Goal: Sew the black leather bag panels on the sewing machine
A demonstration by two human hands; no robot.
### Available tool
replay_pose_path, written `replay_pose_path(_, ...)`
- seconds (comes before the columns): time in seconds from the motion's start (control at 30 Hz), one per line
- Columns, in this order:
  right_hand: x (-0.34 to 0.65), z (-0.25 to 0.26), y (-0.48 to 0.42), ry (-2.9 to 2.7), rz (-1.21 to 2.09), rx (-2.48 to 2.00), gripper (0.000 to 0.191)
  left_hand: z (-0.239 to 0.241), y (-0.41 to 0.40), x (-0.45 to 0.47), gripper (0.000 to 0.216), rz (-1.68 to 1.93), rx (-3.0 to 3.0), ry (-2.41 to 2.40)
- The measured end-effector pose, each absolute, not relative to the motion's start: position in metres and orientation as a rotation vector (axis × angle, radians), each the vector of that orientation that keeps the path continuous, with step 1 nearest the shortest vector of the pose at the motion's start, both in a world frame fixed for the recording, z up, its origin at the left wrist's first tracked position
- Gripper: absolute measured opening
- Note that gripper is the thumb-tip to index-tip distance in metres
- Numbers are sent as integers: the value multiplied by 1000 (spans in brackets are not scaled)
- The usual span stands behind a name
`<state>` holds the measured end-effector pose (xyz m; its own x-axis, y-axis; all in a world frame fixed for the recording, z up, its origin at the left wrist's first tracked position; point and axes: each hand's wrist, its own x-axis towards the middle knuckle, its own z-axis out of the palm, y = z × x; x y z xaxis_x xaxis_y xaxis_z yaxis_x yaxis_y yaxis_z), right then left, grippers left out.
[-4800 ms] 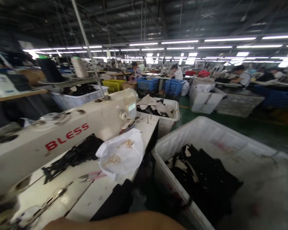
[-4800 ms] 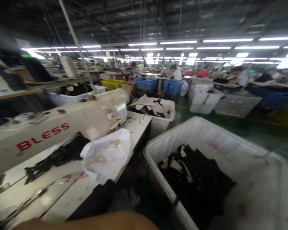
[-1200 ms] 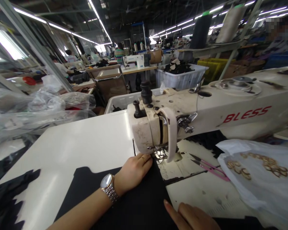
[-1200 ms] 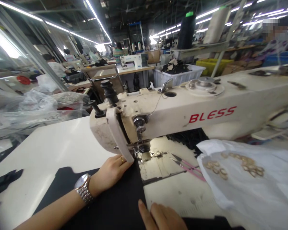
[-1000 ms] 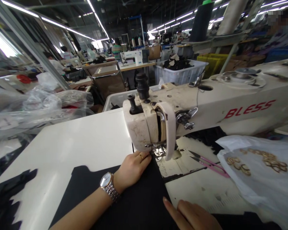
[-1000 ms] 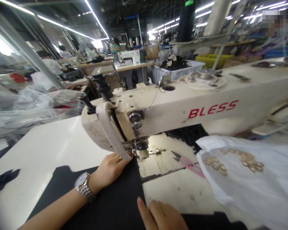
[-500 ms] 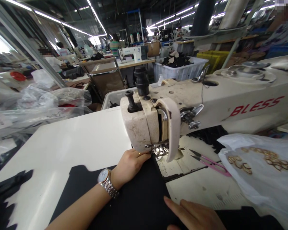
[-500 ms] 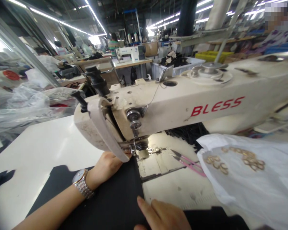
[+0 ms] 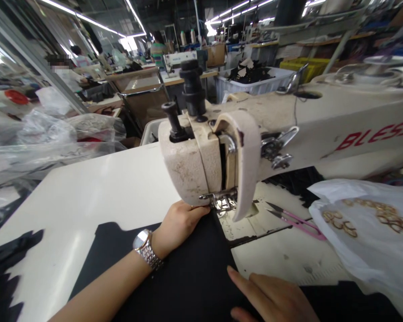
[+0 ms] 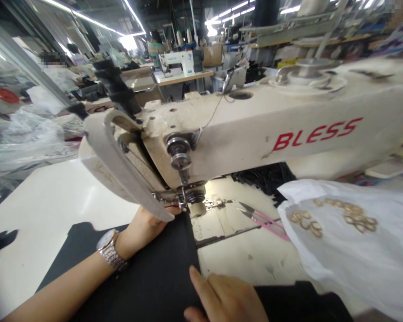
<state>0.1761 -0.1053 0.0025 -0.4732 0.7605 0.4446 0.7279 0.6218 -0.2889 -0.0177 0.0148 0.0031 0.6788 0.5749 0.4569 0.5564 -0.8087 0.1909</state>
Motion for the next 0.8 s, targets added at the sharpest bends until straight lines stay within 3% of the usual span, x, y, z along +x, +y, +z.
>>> replay_pose_path(0.8,177,3,-109,-2302,252,-1199,38,4,15,-15,21,855,2931,916)
